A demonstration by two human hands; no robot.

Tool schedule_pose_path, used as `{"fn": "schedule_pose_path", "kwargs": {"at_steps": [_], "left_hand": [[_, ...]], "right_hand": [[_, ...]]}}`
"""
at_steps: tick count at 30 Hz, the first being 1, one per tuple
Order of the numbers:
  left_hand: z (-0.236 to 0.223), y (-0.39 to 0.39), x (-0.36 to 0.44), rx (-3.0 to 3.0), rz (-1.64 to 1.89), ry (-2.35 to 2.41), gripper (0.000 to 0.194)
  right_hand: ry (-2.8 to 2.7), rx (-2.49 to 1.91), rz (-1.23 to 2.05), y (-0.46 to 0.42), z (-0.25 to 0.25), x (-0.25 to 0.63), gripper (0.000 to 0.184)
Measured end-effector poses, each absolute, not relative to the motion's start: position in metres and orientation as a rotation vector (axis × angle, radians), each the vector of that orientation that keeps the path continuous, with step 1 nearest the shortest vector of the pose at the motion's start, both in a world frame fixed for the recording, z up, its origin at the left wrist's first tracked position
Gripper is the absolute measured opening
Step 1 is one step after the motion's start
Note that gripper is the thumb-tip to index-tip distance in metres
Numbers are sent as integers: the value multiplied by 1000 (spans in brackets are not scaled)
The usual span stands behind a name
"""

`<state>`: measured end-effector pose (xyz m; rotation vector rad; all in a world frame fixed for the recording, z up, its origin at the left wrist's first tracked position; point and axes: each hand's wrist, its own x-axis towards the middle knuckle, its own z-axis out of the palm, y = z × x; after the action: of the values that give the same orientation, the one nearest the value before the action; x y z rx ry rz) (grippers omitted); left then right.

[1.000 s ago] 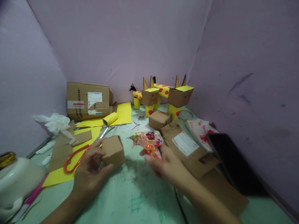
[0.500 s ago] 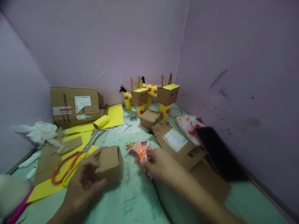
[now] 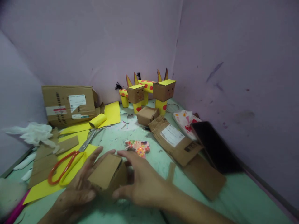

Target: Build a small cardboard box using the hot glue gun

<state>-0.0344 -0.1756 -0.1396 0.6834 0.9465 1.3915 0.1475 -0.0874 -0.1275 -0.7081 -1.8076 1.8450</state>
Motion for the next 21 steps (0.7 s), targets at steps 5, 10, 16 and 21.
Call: {"fn": "schedule_pose_path", "kwargs": {"at_steps": [5, 10, 16, 21], "left_hand": [[-149, -171, -29, 697, 1478, 1102, 59], [-165, -170, -32, 889, 1467, 1172, 54], [-168, -174, -31, 967, 1407, 1145, 79], [-165, -170, -27, 978, 1458, 1290, 70]], "right_hand": [[-1747, -809, 1659, -90, -139, 141, 61], [-1736, -880, 1567, -92, -151, 137, 50], [-1764, -910, 1516, -97, -155, 134, 47], [-1936, -912, 1308, -93, -149, 141, 30]]}}
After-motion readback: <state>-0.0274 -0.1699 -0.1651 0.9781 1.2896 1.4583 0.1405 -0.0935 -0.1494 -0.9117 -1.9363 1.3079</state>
